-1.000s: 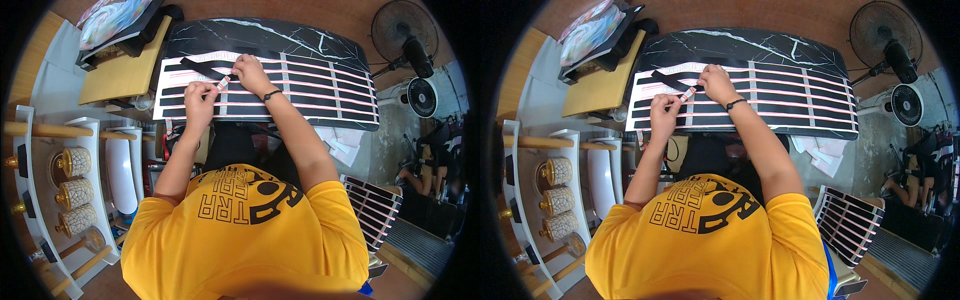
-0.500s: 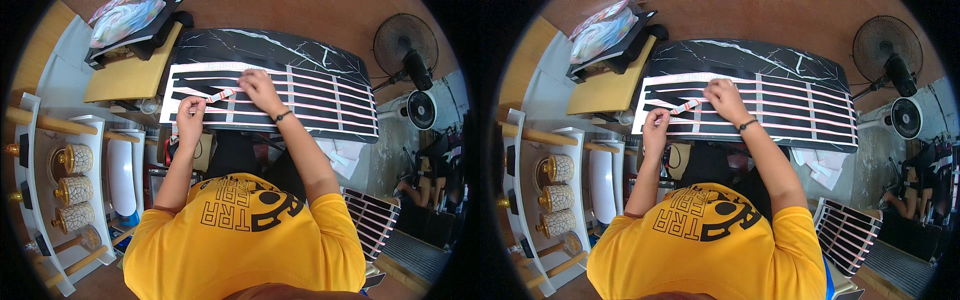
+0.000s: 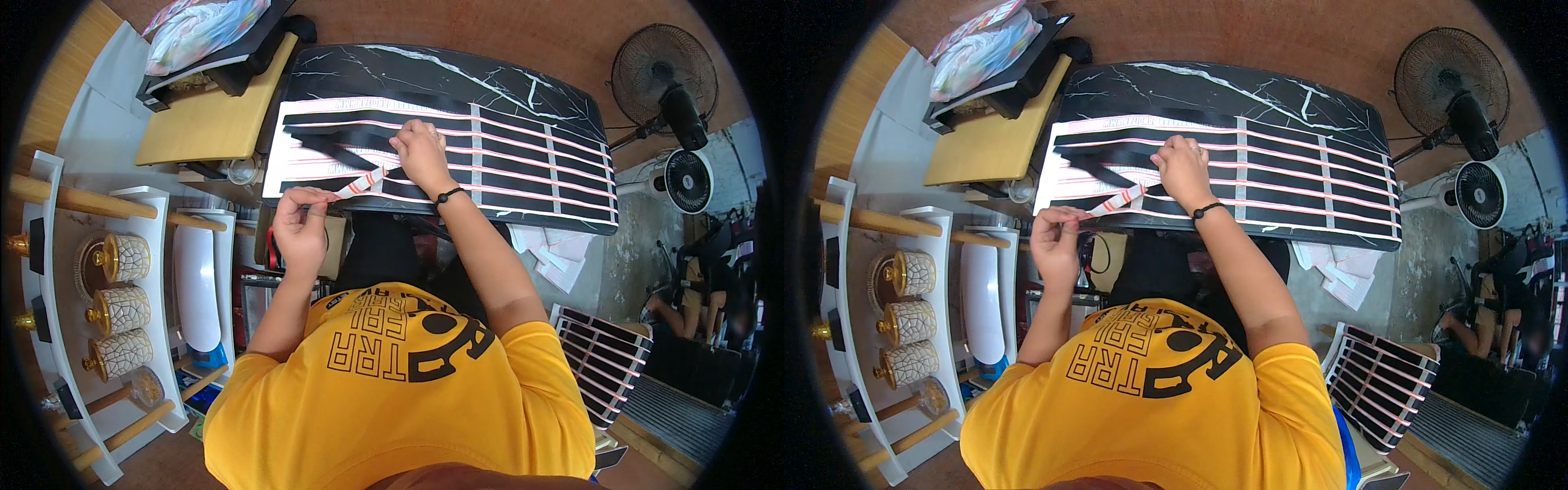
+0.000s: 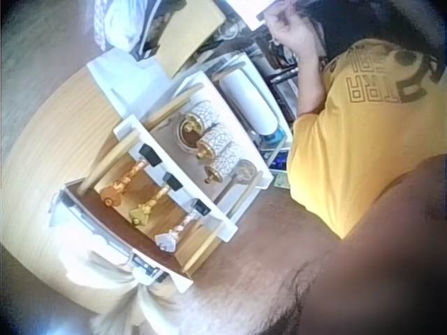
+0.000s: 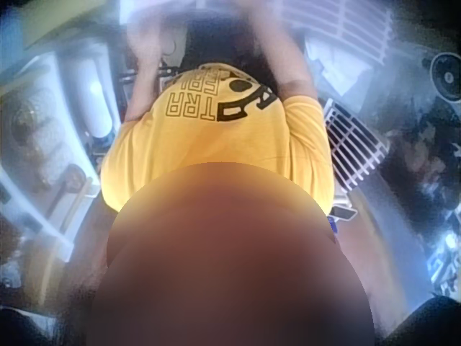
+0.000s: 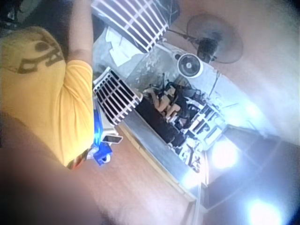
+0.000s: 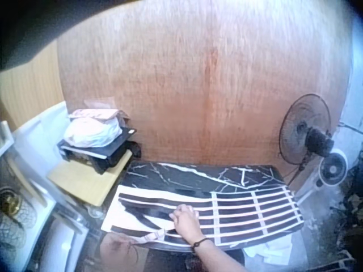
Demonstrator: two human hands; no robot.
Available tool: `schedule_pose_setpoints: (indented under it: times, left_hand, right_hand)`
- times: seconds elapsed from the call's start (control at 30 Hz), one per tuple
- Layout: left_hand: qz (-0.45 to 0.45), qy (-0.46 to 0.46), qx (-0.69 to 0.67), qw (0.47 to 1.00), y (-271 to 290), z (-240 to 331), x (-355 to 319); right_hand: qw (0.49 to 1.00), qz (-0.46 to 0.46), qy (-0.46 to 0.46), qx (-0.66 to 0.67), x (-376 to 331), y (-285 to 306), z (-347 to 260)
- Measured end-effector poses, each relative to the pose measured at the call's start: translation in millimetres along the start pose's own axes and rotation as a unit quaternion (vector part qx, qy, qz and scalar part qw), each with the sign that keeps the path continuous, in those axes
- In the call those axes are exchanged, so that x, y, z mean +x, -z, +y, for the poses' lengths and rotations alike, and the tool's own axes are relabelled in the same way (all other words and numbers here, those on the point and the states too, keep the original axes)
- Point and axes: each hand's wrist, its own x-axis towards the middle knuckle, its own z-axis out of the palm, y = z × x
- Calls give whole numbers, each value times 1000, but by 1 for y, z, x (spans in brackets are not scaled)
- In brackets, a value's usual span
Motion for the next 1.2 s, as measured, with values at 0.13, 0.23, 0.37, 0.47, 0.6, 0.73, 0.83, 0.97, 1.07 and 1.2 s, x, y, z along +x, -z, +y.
schedule_pose_setpoints:
  times: [0.13,0.23,0.37,0.47,0.6,0.73,0.83,0.97,1.07,1.2]
  left_hand:
    - [-27,55,40,997,8,4,1]
    - [36,93,29,995,11,2,11]
    - [68,103,9,992,9,3,15]
    - [-17,10,62,998,-4,9,-11]
    - [30,12,23,999,-8,15,-31]
    - [34,2,62,998,0,23,-31]
    - [37,-22,63,997,2,28,-29]
    - [25,-20,83,996,6,29,-24]
    - [39,-11,111,993,14,27,-17]
    - [67,34,140,987,21,24,-10]
  right_hand:
    - [990,-6,4,138,3,6,5]
    - [970,-2,64,234,-4,16,6]
    - [988,-77,128,39,-19,18,-2]
    - [993,-40,112,13,-18,10,-7]
    - [996,-38,80,11,-11,1,-10]
    - [994,-3,106,17,-4,-11,-15]
    - [996,1,86,7,6,-17,-16]
    - [996,-27,81,11,11,-12,-15]
    - [985,66,135,82,4,-4,-21]
    - [982,-38,72,170,-15,5,-33]
